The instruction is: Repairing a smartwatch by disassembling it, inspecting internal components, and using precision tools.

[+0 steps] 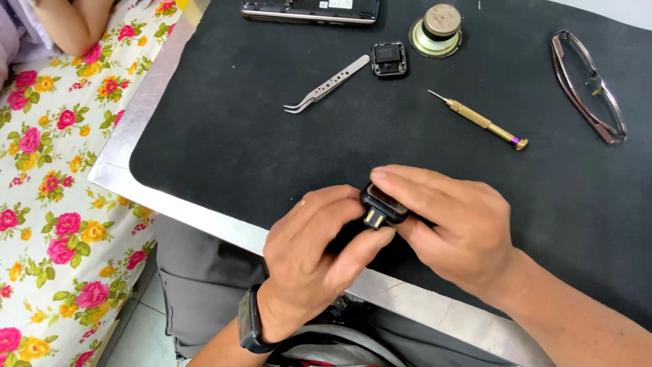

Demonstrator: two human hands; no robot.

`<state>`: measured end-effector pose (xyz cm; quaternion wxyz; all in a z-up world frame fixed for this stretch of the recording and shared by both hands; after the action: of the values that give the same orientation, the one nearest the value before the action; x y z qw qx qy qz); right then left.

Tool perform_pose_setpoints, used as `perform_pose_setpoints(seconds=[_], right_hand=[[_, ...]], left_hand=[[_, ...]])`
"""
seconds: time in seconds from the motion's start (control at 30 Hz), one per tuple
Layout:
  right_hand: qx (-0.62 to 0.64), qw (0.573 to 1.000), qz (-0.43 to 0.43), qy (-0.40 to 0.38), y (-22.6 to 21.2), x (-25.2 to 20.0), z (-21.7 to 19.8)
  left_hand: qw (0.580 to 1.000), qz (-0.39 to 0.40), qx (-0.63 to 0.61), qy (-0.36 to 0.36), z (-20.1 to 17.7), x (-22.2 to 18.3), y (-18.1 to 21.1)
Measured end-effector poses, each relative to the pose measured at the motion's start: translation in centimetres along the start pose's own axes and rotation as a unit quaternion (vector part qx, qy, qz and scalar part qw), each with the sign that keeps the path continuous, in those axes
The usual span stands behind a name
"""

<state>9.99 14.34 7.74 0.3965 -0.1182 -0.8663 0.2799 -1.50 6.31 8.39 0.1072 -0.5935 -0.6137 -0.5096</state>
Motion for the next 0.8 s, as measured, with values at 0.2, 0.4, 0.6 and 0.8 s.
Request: perform_pose_setpoints(seconds=[0.2, 0.4, 0.6, 0.8], right_hand=[[-0.037, 0.998, -0.036, 0.022, -1.0, 0.1, -0.4], [0.014, 1.0, 0.016, -0.003, 0.0, 0.1, 0.2], [0.043, 0.996, 0.069, 0.044, -0.9, 2.1, -1.1], [0.012, 0.994, 0.062, 0.088, -2.7, 2.2, -2.4]], left_hand=[[0.999, 0.02, -0.04, -0.02, 0.2, -0.1, 0.2], [0.998, -0.046, -0.005, -0.052, 0.5, -0.5, -1.2], [0.964, -0.204, -0.096, -0.143, 2.4, -0.9, -4.2], [0.952, -0.182, -0.117, -0.218, 3.9, -0.6, -3.7]])
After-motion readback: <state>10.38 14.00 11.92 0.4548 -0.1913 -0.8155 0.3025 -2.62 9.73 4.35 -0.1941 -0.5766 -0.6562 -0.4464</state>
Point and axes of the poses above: each hand's wrist, its own x-axis towards the middle knuckle, its own z-axis out of the palm, y = z × x, the point moved 10 cm from there along x, towards the middle knuckle, and after that the axes turned 14 degrees about x, right-handed, at the moved point
